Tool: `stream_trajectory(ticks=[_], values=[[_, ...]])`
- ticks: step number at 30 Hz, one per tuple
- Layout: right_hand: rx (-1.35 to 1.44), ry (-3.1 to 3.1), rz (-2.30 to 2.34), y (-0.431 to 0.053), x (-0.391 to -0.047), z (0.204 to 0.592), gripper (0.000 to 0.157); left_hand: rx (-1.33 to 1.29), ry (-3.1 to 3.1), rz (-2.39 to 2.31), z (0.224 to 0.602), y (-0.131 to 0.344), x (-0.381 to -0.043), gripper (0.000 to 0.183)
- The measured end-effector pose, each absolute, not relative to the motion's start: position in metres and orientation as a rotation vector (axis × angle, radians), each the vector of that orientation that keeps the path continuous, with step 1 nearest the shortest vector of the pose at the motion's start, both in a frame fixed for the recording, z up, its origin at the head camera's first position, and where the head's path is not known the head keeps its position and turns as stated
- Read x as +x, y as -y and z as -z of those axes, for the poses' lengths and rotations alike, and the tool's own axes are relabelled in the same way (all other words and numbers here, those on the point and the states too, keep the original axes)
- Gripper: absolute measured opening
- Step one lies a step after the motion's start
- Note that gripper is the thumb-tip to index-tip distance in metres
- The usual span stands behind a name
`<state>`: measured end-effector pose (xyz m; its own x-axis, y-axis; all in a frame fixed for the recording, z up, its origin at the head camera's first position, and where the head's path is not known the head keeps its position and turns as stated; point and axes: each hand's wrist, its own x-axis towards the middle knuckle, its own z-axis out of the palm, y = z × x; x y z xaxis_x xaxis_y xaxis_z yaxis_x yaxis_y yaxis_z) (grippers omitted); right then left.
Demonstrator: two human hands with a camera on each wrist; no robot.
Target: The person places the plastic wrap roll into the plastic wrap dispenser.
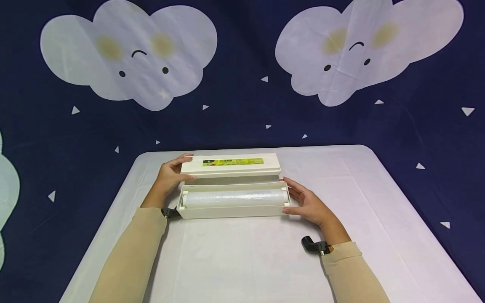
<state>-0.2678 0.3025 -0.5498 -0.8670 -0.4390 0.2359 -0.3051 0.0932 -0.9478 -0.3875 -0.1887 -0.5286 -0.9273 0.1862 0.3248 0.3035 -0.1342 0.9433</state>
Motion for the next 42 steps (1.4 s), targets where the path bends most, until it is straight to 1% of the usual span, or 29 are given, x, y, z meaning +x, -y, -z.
stream_trajectory(ticks=[17,23,31,42], values=[[-0.732,-2.247,1.876,-0.301,-0.269,0.55,0.102,-0.607,1.969,2.213,0.525,0.193,-0.384,0.069],[-0.758,-2.242,1.887,-0.301,-0.269,0.55,0.102,-0.615,1.944,2.222,0.526,0.194,-0.382,0.068],[-0.749,-2.237,1.888,-0.302,-0.27,0.552,0.103,-0.582,1.945,2.266,0.526,0.196,-0.379,0.072],[-0.729,-2.238,1.878,-0.302,-0.271,0.553,0.103,-0.594,1.906,2.307,0.528,0.197,-0.373,0.071]])
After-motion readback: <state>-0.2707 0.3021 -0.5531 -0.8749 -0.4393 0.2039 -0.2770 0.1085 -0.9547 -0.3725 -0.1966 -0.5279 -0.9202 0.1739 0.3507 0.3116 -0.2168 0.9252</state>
